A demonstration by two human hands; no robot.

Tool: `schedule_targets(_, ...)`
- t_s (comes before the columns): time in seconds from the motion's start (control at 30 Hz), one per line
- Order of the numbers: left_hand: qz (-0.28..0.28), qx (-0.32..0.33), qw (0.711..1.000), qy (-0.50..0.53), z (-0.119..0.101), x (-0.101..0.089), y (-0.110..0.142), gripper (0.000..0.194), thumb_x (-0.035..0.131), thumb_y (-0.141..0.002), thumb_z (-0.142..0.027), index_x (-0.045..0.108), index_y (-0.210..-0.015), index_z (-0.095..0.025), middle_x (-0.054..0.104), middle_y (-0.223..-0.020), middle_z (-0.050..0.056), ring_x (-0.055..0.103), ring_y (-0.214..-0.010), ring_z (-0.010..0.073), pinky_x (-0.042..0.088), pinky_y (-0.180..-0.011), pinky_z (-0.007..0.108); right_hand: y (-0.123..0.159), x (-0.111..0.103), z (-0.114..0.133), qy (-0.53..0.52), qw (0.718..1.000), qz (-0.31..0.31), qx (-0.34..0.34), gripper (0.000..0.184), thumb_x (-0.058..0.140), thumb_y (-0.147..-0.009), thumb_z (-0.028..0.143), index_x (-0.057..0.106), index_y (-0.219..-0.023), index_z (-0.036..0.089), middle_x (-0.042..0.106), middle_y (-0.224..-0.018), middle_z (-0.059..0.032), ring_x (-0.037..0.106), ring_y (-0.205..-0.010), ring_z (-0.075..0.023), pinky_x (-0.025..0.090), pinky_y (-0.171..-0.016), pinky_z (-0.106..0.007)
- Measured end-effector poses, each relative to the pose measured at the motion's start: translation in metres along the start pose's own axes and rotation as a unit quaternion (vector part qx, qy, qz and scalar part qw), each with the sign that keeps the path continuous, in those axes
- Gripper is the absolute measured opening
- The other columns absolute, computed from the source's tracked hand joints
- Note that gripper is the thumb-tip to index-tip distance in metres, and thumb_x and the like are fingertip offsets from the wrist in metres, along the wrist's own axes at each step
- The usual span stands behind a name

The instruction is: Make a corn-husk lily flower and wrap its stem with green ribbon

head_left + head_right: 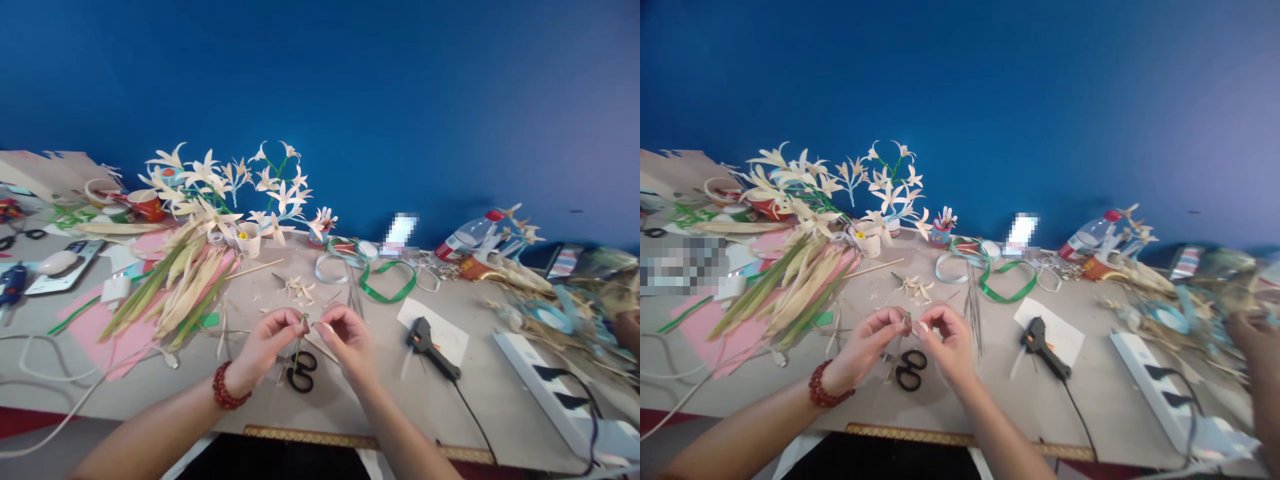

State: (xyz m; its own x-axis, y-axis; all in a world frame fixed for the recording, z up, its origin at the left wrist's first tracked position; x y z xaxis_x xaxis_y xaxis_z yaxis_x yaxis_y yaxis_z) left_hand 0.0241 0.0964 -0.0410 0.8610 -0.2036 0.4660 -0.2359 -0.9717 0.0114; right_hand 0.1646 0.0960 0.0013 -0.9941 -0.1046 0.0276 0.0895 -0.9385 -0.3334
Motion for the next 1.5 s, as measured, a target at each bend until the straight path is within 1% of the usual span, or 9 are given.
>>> schedule_targets(0.17, 0.002, -0.003, 1.0, -0.021, 0.001, 0.0, 0.0, 0.013, 0.069, -0.082, -0.024, 0.063, -0.072, -0.016, 0.06, -0.083, 0.001, 0.053, -0.078, 0.0128, 0.042, -0.076, 0.024, -0.004, 0.009, 0.009, 0.04, 0.999, 0.009, -0.029, 0.009, 0.065, -0.085, 0.019, 0.062, -0.077, 0.021, 0.059, -0.072, 0.0009, 0.054, -0.066, -0.0131, 0.043, -0.062, -0.024)
schedule_targets(0.37, 0.023, -0.01, 0.999, -0.021, -0.001, 0.005, 0.001, 0.014, 0.067, -0.083, -0.024, 0.061, -0.072, -0.017, 0.06, -0.08, 0.001, 0.053, -0.078, 0.0133, 0.042, -0.076, 0.024, -0.005, 0.007, 0.008, 0.062, 0.997, -0.008, -0.037, 0.007, 0.065, -0.084, 0.021, 0.062, -0.077, 0.021, 0.06, -0.072, 0.0, 0.056, -0.065, -0.0138, 0.045, -0.06, -0.025)
schedule_targets(0.5, 0.018, -0.012, 0.999, -0.027, -0.001, 0.004, 0.002, 0.013, 0.067, -0.083, -0.024, 0.061, -0.073, -0.017, 0.06, -0.081, 0.001, 0.053, -0.079, 0.0133, 0.042, -0.077, 0.024, -0.004, 0.007, 0.008, 0.078, 0.996, -0.008, -0.041, 0.007, 0.065, -0.084, 0.021, 0.063, -0.077, 0.02, 0.06, -0.071, -0.0002, 0.057, -0.064, -0.0137, 0.046, -0.059, -0.025)
schedule_targets(0.7, 0.02, -0.009, 0.999, -0.036, -0.004, 0.005, 0.001, 0.015, 0.067, -0.082, -0.025, 0.061, -0.072, -0.017, 0.06, -0.079, 0.002, 0.053, -0.078, 0.0137, 0.042, -0.076, 0.025, -0.003, 0.007, 0.01, 0.099, 0.993, -0.024, -0.061, 0.007, 0.065, -0.083, 0.021, 0.063, -0.077, 0.021, 0.06, -0.071, -0.0009, 0.057, -0.064, -0.0148, 0.047, -0.058, -0.026)
schedule_targets(0.87, 0.01, -0.011, 0.999, -0.041, -0.004, 0.004, 0.001, 0.015, 0.068, -0.081, -0.027, 0.061, -0.071, -0.017, 0.06, -0.079, 0.002, 0.053, -0.077, 0.0144, 0.042, -0.075, 0.025, -0.002, 0.007, 0.009, 0.113, 0.991, -0.034, -0.068, 0.008, 0.065, -0.084, 0.02, 0.061, -0.077, 0.022, 0.061, -0.071, -0.0013, 0.059, -0.066, -0.0157, 0.048, -0.059, -0.027)
schedule_targets(1.03, 0.007, -0.014, 0.999, -0.044, -0.004, 0.004, 0.002, 0.015, 0.068, -0.081, -0.028, 0.062, -0.072, -0.017, 0.06, -0.077, 0.001, 0.053, -0.076, 0.014, 0.042, -0.073, 0.025, 0.0, 0.007, 0.01, 0.122, 0.987, -0.047, -0.093, 0.01, 0.064, -0.084, 0.019, 0.059, -0.077, 0.022, 0.06, -0.071, -0.0006, 0.059, -0.067, -0.0158, 0.048, -0.061, -0.028)
schedule_targets(1.23, 0.006, -0.017, 0.999, -0.05, -0.001, 0.003, 0.001, 0.017, 0.068, -0.081, -0.029, 0.061, -0.071, -0.017, 0.059, -0.077, 0.002, 0.052, -0.076, 0.0145, 0.041, -0.073, 0.025, 0.001, 0.007, 0.011, 0.133, 0.982, -0.053, -0.121, 0.01, 0.063, -0.084, 0.017, 0.058, -0.077, 0.022, 0.059, -0.071, 0.0001, 0.058, -0.066, -0.0155, 0.048, -0.06, -0.028)
schedule_targets(1.5, 0.002, -0.023, 0.998, -0.05, -0.001, 0.004, 0.002, 0.018, 0.069, -0.08, -0.031, 0.062, -0.072, -0.017, 0.059, -0.077, 0.002, 0.053, -0.076, 0.0146, 0.041, -0.073, 0.025, 0.002, 0.009, 0.012, 0.161, 0.976, -0.05, -0.136, 0.013, 0.062, -0.083, 0.014, 0.055, -0.077, 0.023, 0.058, -0.073, -0.0005, 0.057, -0.067, -0.0156, 0.048, -0.062, -0.03)
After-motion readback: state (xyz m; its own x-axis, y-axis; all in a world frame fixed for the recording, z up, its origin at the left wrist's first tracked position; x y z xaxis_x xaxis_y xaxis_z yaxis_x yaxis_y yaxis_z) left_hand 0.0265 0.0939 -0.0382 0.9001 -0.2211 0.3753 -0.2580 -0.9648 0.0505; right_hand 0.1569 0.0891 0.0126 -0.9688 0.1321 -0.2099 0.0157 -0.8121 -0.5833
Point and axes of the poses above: each hand's wrist, its own y-axis away from the middle knuckle, its own x-axis out of the palm, z = x × y, the point moved 8 cm from there along -y, towards the middle knuckle
